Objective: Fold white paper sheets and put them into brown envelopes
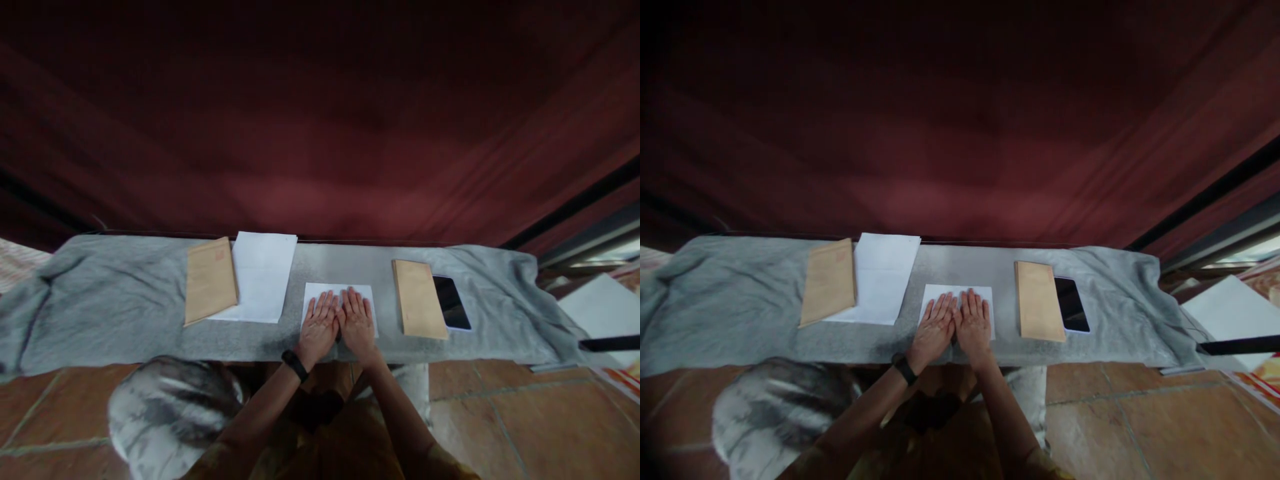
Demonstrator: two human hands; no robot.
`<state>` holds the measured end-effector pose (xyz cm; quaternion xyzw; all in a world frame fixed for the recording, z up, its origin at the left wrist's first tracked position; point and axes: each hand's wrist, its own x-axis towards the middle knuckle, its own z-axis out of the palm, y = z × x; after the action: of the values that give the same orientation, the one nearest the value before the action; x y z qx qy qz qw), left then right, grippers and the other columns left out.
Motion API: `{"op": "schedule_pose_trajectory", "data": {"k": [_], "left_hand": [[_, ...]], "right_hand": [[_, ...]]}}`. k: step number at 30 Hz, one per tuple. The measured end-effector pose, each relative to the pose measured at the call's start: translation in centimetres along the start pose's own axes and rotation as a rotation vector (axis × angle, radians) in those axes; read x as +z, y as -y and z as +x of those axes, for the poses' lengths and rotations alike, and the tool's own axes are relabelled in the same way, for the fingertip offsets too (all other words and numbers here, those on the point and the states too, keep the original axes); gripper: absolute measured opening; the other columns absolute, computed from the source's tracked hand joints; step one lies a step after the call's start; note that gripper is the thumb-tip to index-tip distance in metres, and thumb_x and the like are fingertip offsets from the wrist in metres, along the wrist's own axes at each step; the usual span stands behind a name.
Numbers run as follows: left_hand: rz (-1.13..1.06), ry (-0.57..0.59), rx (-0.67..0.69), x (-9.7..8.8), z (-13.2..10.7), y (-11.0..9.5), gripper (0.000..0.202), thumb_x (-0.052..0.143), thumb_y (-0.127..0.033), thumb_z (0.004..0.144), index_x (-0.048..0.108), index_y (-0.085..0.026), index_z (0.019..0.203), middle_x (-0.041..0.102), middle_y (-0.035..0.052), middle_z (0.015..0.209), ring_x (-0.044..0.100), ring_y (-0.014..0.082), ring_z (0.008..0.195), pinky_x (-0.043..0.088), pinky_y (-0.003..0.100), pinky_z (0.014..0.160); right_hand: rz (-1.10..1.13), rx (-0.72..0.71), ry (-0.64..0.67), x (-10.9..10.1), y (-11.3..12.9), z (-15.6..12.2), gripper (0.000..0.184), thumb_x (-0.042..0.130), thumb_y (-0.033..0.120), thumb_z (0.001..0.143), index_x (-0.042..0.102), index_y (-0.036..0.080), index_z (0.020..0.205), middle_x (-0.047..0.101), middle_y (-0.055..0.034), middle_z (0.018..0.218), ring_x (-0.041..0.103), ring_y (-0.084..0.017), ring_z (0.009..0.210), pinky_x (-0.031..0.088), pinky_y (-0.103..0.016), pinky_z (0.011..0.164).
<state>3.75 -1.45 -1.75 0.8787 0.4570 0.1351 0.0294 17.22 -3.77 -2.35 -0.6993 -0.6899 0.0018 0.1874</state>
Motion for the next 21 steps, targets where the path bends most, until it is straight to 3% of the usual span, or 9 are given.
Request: {"op": "schedule_pose_trajectory", "data": {"k": [6,11,17,21], "left_hand": [[-0.04,0.016,0.05,0.3,1.5,0.2,0.055,0.036,-0.024,0.099,0.038,-0.012,0.153,0.037,0.0124,0.16,0.026,0.0238,0.152,0.019,0.05,0.125],[-0.061,-0.005,0.07,0.6,1.9,0.8,0.054,0.037,-0.025,0.1,0.038,-0.013,0.153,0.035,0.0115,0.162,0.025,0.0229,0.152,0.017,0.049,0.126],[-0.082,0.009,0.048,-0.1,1.2,1.6,0.058,0.044,-0.046,0.101,0.041,-0.018,0.151,0.03,0.0132,0.163,0.025,0.0267,0.152,0.015,0.052,0.125],[-0.096,0.032,0.048,-0.4,1.0,1.6,0.059,0.044,-0.047,0.1,0.041,-0.018,0.151,0.033,0.0149,0.162,0.026,0.0278,0.152,0.013,0.054,0.124]], "right_hand": [[-0.049,-0.017,0.039,0.1,-0.6,0.0,0.053,0.033,0.021,0.102,0.037,0.019,0.155,0.031,-0.0123,0.162,0.026,-0.03,0.151,0.025,-0.056,0.118],[-0.066,-0.001,0.011,0.6,-0.9,0.0,0.052,0.031,0.026,0.104,0.037,0.017,0.155,0.033,-0.0136,0.162,0.029,-0.03,0.15,0.026,-0.055,0.118],[-0.077,0.052,-0.045,0.7,-1.9,-0.6,0.054,0.026,0.031,0.106,0.034,0.012,0.156,0.032,-0.0176,0.161,0.032,-0.03,0.148,0.027,-0.052,0.118],[-0.064,0.101,-0.037,0.4,-2.8,-0.9,0.055,0.022,0.035,0.107,0.034,0.011,0.155,0.036,-0.0181,0.159,0.034,-0.03,0.147,0.027,-0.054,0.118]]}}
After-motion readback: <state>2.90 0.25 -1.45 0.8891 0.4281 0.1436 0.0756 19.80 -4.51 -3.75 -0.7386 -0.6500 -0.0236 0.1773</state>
